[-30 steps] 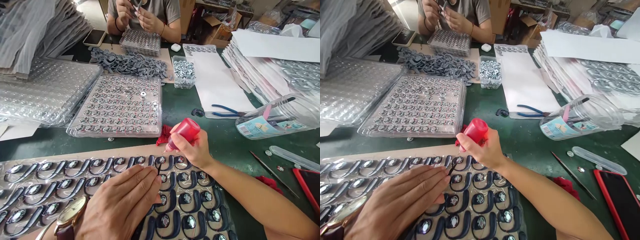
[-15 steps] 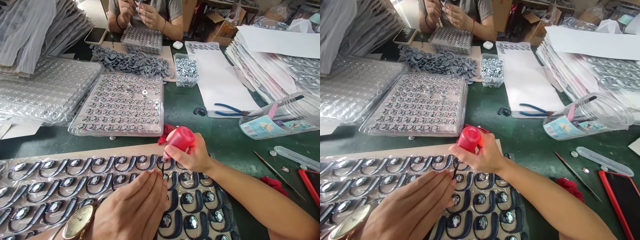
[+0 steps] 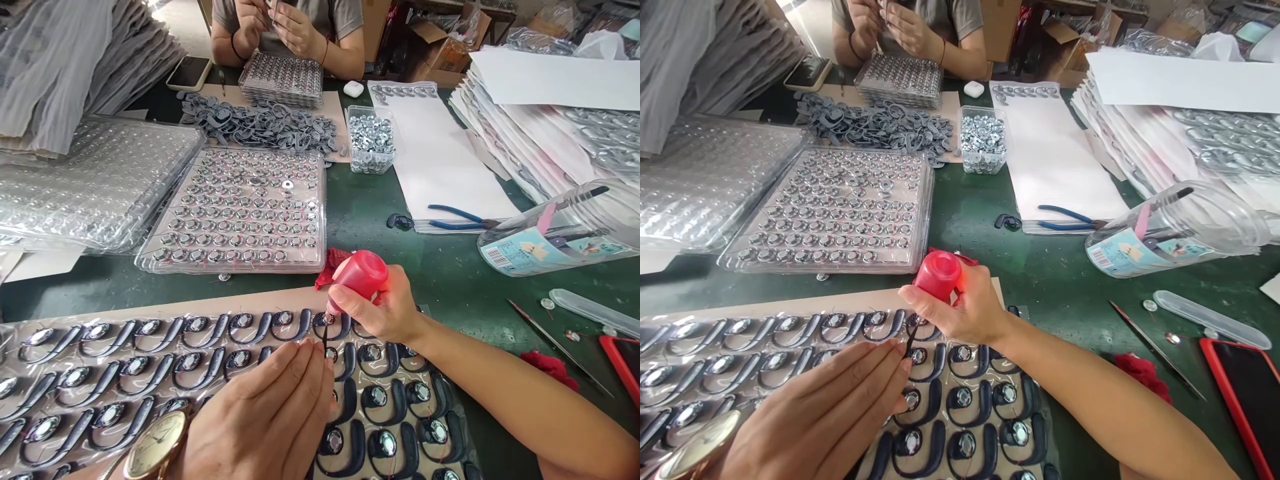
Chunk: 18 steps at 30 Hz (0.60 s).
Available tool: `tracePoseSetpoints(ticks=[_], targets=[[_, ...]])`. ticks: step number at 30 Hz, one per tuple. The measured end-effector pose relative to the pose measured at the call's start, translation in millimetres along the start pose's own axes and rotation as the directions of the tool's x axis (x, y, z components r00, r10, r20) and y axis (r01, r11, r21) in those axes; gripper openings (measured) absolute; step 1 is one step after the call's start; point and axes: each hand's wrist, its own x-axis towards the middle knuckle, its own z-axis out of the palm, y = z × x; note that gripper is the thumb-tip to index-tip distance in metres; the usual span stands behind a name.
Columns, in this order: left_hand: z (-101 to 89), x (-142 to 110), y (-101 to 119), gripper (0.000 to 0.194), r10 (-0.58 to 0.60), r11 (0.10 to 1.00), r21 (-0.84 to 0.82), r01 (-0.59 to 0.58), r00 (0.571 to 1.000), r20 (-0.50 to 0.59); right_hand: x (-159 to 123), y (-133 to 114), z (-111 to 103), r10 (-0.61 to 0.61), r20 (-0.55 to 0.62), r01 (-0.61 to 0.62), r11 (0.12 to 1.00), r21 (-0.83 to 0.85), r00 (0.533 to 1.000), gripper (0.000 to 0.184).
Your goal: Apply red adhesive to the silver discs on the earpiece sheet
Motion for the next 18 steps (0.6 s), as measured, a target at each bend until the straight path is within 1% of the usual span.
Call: tracePoseSetpoints(ticks=[5, 8, 12, 15, 18], targets=[[-7.3, 10, -4, 0.030, 0.021, 0.999, 0.028, -0.021, 1.000, 0.005, 1, -1, 0, -0.059, 0.017, 0.059, 0.998, 0.022, 0.998, 0.022], [-11.1, 16, -6, 0.033, 0.028, 0.999, 0.033, -0.028, 1.000, 0.011, 2, 0, -1, -0.082, 0.020, 0.082, 0.996, 0.036, 0.996, 0.021], [-11.7, 18, -6, 0.033, 0.025, 1.000, 0.012, -0.025, 1.000, 0.001, 3, 1, 0, -0.081, -0.015, 0.081, 0.996, 0.021, 0.997, 0.020], [-11.0, 16, -6, 0.030, 0.020, 1.000, 0.005, -0.020, 1.000, 0.002, 2, 2, 0, -0.062, -0.048, 0.060, 0.998, -0.031, 0.997, 0.028], [-10.7, 16, -6, 0.030, 0.017, 1.000, 0.008, -0.017, 1.000, 0.011, 2, 2, -1, -0.014, -0.081, 0.008, 0.997, -0.078, 0.997, 0.033]])
